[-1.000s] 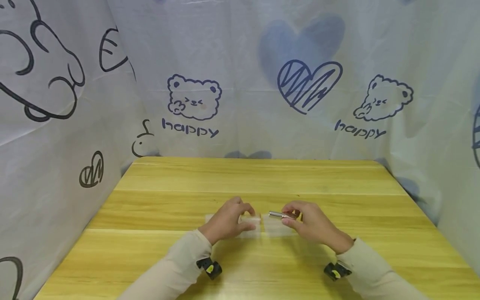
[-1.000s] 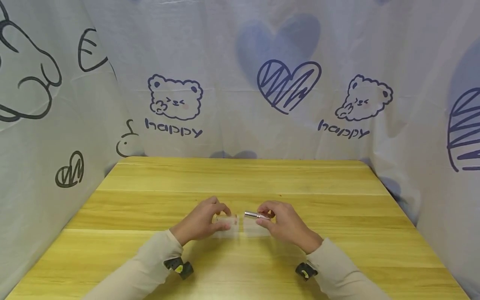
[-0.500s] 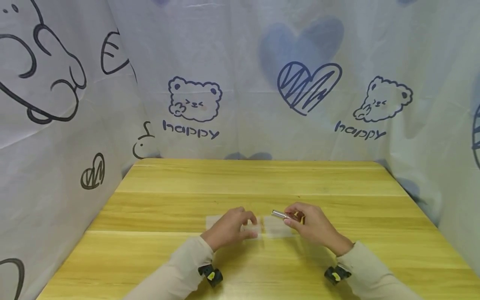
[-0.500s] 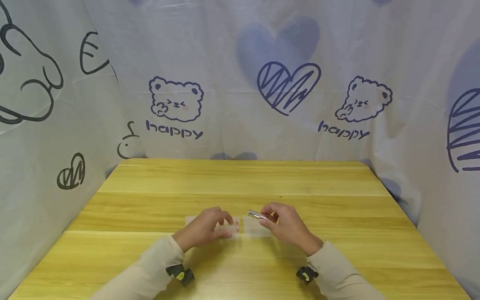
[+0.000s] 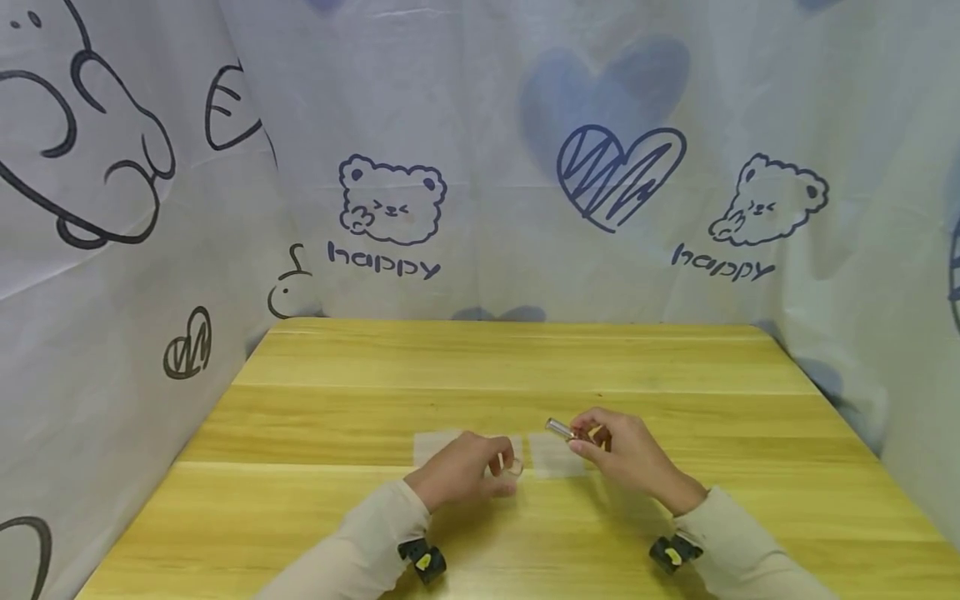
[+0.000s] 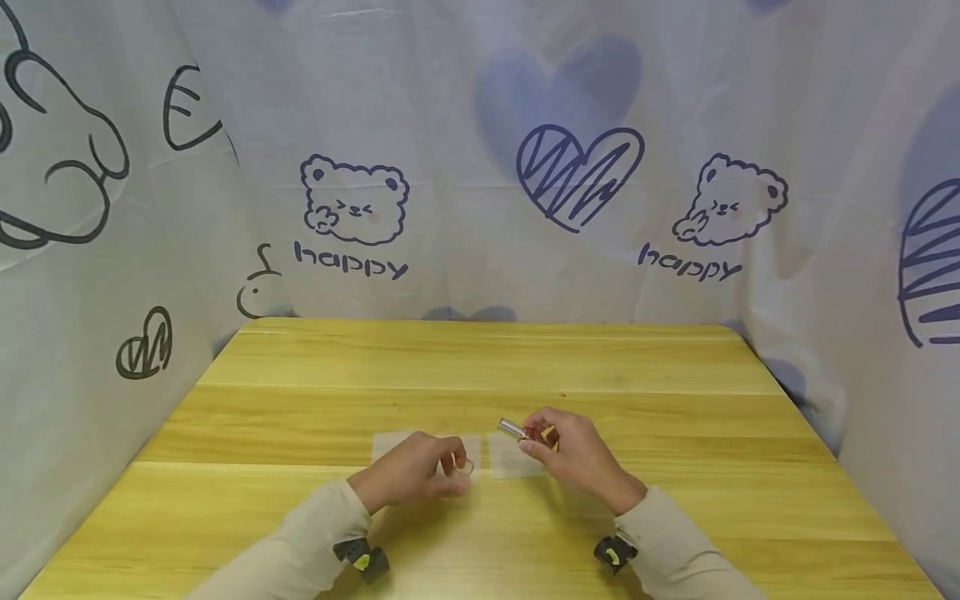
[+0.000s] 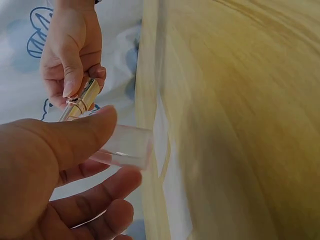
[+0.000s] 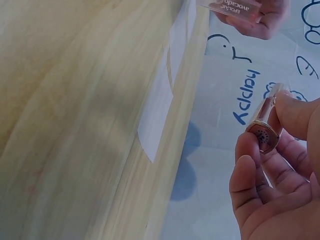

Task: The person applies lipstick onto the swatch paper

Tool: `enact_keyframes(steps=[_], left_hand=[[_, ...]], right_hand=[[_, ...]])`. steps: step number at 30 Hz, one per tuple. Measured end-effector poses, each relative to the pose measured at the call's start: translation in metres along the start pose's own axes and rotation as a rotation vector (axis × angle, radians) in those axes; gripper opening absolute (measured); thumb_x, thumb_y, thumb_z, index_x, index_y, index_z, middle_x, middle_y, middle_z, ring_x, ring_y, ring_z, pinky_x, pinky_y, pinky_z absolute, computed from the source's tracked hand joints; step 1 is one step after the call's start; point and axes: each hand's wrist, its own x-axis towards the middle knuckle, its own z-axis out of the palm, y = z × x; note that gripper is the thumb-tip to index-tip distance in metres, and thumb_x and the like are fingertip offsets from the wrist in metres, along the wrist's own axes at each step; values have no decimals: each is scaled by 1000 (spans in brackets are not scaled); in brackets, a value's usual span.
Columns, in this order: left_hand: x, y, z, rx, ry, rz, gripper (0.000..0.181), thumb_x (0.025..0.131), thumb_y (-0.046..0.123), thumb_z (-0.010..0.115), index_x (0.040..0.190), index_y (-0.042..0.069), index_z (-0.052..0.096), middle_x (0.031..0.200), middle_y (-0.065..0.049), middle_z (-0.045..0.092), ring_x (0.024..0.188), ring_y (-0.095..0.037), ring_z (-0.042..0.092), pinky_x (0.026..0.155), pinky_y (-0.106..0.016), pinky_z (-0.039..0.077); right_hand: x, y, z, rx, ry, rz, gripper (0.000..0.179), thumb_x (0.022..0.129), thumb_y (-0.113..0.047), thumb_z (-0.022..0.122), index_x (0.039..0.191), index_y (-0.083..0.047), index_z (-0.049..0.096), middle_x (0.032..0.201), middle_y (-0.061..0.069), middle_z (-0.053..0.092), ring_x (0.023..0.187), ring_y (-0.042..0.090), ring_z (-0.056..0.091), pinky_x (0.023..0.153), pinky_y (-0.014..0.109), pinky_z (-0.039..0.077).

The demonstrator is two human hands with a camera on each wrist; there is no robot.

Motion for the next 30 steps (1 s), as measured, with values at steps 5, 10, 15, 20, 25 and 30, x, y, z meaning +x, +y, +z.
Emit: enact_keyframes(steps=[5,10,15,20,25,30], left_hand=[[-2,1,2,6,-6,-1,21,85,23,77,94,12,62,91,-3,70,81,-11,65,69,-23,51],[-3,2,2,12,-42,-19,21,84,23,78,91,12,62,89,-3,70,80,-11,65,70,-23,51],[-5,5,4,19,-80,-54,23,82,24,80,89,13,62,86,-1,70,78,-8,63,69,-22,51],[-4,6,5,58,-98,-89,26,79,29,82,87,17,60,84,4,68,79,-7,61,73,-24,50],[-4,6,6,68,-107,-103,28,77,30,83,83,18,59,81,7,65,77,-6,59,74,-25,50],[-5,6,7,61,-117,-103,30,77,28,84,80,19,56,75,10,61,70,-4,56,70,-24,48]], right_hand=[[0,0,-1,1,-14,10,17,89,-12,71,104,-6,67,92,0,67,74,10,62,56,24,50],[0,0,-1,7,-15,14,16,89,-13,71,103,-7,67,89,0,67,73,10,62,56,24,50],[-1,0,1,27,-29,19,15,89,-12,71,102,-7,67,88,-1,67,73,10,62,55,25,51],[-1,2,0,29,-38,27,15,89,-13,71,102,-8,67,91,-1,67,74,9,62,57,25,51],[-1,3,0,27,-41,25,15,89,-14,71,102,-9,67,91,-2,66,74,9,62,57,24,51],[-1,2,0,37,-58,21,16,90,-17,71,103,-9,67,92,-2,66,74,10,63,57,25,51]])
